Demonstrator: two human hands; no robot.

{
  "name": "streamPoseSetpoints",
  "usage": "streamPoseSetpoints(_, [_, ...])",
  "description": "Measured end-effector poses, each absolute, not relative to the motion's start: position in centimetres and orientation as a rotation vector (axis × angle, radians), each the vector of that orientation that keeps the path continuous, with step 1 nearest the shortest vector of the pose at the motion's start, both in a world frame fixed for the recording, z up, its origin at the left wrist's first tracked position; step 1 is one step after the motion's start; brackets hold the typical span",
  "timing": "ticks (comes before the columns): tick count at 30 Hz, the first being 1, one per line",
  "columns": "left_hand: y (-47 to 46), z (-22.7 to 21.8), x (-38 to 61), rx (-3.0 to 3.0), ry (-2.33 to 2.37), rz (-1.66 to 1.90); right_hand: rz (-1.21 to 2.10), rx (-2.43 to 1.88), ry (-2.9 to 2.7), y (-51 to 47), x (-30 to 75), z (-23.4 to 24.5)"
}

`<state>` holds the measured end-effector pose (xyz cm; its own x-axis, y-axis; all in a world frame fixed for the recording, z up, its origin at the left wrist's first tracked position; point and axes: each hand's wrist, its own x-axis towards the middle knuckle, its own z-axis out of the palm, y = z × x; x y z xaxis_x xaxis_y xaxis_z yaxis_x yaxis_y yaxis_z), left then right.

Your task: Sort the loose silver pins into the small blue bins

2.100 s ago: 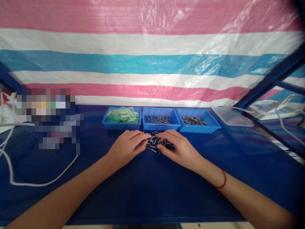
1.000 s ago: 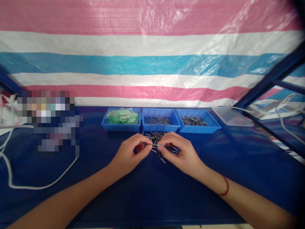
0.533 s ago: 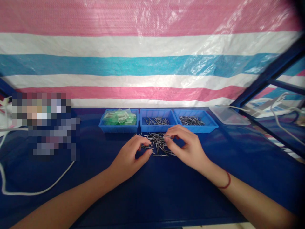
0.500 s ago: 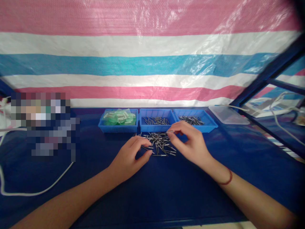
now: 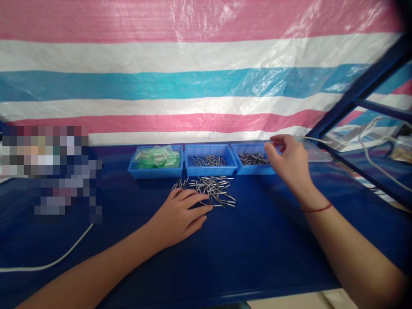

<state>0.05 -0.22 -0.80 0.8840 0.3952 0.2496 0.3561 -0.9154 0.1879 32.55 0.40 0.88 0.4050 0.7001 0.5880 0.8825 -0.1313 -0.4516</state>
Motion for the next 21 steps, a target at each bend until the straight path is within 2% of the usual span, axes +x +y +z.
streamPoseSetpoints(5, [0.0, -1.0, 0.1, 2.930, 0.598, 0.509, -0.296, -1.619, -1.638, -0.8, 28.1, 1.3])
streamPoseSetpoints(11, [0.5, -0.9, 0.0, 2.950, 0.671, 0.535, -0.072, -1.253, -2.095, -2.4, 23.7, 0.8])
streamPoseSetpoints(21, [0.6, -1.4, 0.0, 2.951, 0.700, 0.633, 0.079, -1.139, -2.489, -3.0, 21.9, -0.4])
